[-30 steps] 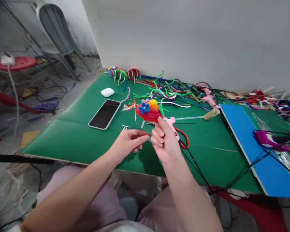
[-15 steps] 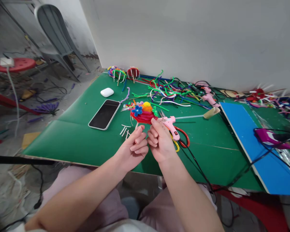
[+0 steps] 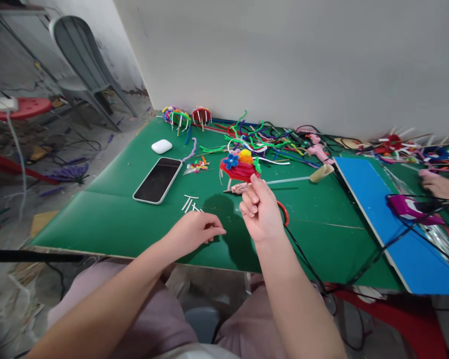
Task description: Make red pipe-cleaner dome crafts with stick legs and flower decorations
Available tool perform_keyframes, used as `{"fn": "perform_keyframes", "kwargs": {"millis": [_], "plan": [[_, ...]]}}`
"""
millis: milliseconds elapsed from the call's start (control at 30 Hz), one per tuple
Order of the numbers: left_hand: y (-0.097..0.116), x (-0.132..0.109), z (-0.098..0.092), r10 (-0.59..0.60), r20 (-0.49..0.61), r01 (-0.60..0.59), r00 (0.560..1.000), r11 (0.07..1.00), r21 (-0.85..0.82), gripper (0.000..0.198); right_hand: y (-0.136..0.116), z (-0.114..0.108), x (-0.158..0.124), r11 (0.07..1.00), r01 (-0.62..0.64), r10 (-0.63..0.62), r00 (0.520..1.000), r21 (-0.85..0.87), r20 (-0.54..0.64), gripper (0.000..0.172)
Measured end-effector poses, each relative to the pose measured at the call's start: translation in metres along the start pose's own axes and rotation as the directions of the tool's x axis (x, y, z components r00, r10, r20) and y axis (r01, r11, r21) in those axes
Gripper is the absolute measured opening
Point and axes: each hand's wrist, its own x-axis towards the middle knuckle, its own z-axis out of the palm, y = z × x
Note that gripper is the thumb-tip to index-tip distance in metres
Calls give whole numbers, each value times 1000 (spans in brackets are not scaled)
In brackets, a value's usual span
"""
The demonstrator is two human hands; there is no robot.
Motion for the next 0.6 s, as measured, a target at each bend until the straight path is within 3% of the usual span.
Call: {"fn": "perform_keyframes", "kwargs": {"millis": [100,167,267,333,400,433,500,533,600], "plan": [[-5,-9,-19,42,-140,-21,989,989,147,32,-3,-1,0,1000,28,-28,1000,4,0,39],[-7,-13,-29,41,-185,-26,982,996,82,27,-5,-2,1,999,48,-48,999,7,-6,39],[-9,-15,-43,98,-263,-116,960,992,-54,66,-8,-3,2,998,67,-66,997,14,-28,37],[-7,-17,-51,141,-332,-184,932,978,-101,80,-10,-3,3,997,75,-74,996,13,-47,37],[-2,-20,-56,148,-404,-232,903,958,-169,75,-11,-3,3,996,84,-83,995,9,-62,38],[3,-23,-57,156,-431,-270,889,938,-217,64,-12,-3,3,996,89,-88,994,10,-65,38],[15,-32,-59,224,-472,-408,853,851,-332,22,-12,-3,3,995,94,-93,994,15,-59,38],[22,-38,-60,307,-458,-493,834,788,-370,19,-12,-4,4,995,93,-92,994,19,-53,38],[36,-51,-63,459,-464,-646,758,630,-432,39,-12,-5,4,996,90,-89,995,26,-43,38]]}}
